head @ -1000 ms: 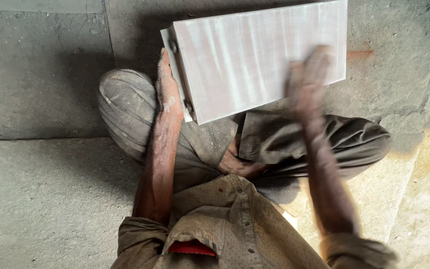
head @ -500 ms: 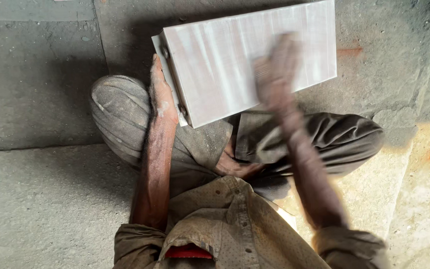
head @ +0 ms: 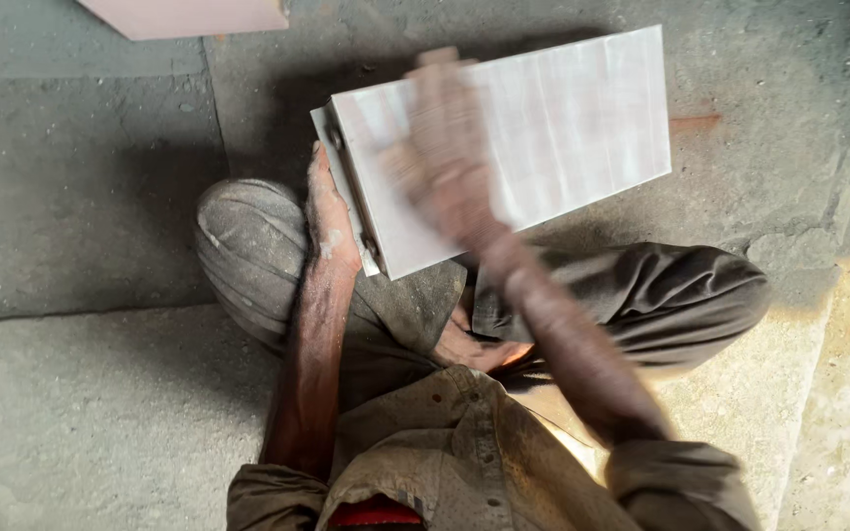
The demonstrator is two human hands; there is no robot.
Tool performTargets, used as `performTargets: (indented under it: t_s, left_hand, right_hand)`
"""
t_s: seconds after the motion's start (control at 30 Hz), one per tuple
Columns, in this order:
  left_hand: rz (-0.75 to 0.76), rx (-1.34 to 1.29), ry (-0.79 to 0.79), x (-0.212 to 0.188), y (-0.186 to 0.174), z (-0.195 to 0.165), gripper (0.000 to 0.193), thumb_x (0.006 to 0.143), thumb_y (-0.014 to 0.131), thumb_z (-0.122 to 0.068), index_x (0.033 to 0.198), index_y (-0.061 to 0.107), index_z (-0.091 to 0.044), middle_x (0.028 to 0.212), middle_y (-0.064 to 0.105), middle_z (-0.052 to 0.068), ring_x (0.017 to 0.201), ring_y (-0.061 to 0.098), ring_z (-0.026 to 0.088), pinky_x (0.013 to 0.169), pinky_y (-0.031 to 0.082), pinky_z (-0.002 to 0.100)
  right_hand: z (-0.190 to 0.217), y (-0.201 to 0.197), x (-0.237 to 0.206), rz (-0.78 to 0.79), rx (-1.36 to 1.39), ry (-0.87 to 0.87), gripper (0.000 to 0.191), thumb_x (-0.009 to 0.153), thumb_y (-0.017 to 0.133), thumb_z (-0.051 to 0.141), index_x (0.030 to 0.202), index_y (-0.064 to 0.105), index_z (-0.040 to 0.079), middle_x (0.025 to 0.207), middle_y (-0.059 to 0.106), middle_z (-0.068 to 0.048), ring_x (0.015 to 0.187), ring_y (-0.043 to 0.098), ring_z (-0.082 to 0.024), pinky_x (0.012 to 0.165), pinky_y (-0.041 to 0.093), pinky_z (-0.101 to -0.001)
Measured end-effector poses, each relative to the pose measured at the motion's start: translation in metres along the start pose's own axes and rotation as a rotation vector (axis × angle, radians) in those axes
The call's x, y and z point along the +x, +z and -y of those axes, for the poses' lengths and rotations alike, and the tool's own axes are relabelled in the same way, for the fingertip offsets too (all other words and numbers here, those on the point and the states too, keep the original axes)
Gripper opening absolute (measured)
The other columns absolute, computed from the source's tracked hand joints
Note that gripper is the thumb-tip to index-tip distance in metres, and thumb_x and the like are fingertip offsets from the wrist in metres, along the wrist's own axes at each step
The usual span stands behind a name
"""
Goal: The person sits on the floor and uses a sanding block to smooth the surfaces of rectangular metal pieces. They work on both flat faces and edges, flipping the pieces over to sand all sides.
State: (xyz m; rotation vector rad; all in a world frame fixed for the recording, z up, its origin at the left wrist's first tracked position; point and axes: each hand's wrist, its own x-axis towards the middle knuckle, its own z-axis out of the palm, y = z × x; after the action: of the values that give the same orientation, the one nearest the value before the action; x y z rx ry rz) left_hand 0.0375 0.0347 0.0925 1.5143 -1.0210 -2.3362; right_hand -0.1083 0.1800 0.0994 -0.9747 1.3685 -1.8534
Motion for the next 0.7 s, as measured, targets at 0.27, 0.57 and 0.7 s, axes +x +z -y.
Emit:
performTargets:
  t_s: [0.27,0.57,0.7]
  left_hand:
    - [0.06,-0.076,0.055,0.001,-0.003,0.006,0.085,0.102,0.038,-0.065,0.162,0.039,-0.004,0.154,0.055,0.022,0.14,0.057,0.033,0.114,0.048,0.046]
    - [0.16,-0.19,0.118,0.015,-0.016,0.029,0.084,0.115,0.04,-0.061,0.166,0.039,0.006,0.144,0.056,0.025,0.131,0.055,0.035,0.11,0.048,0.048]
    - [0.103,-0.068,0.06,0.013,-0.007,0.032,0.085,0.105,0.032,-0.064,0.166,0.03,-0.006,0.152,0.053,0.026,0.137,0.06,0.03,0.112,0.053,0.044]
  right_hand:
    - [0.036,-0.157,0.008,-0.371,-1.102,0.631,0.084,0.116,0.028,0.057,0.173,0.002,0.001,0.183,-0.001,-0.02,0.17,-0.004,-0.035,0.139,-0.002,-0.0472]
    - [0.001,0.037,0.027,0.171,-1.177,-0.078,0.075,0.12,0.047,0.051,0.171,0.007,0.013,0.179,-0.001,-0.005,0.169,-0.008,-0.017,0.14,-0.004,-0.0335]
    - [0.031,-0.124,0.021,-0.197,-1.182,0.423,0.076,0.12,0.046,0.05,0.173,0.005,0.013,0.18,-0.004,-0.005,0.169,-0.009,-0.018,0.14,-0.006,-0.0343]
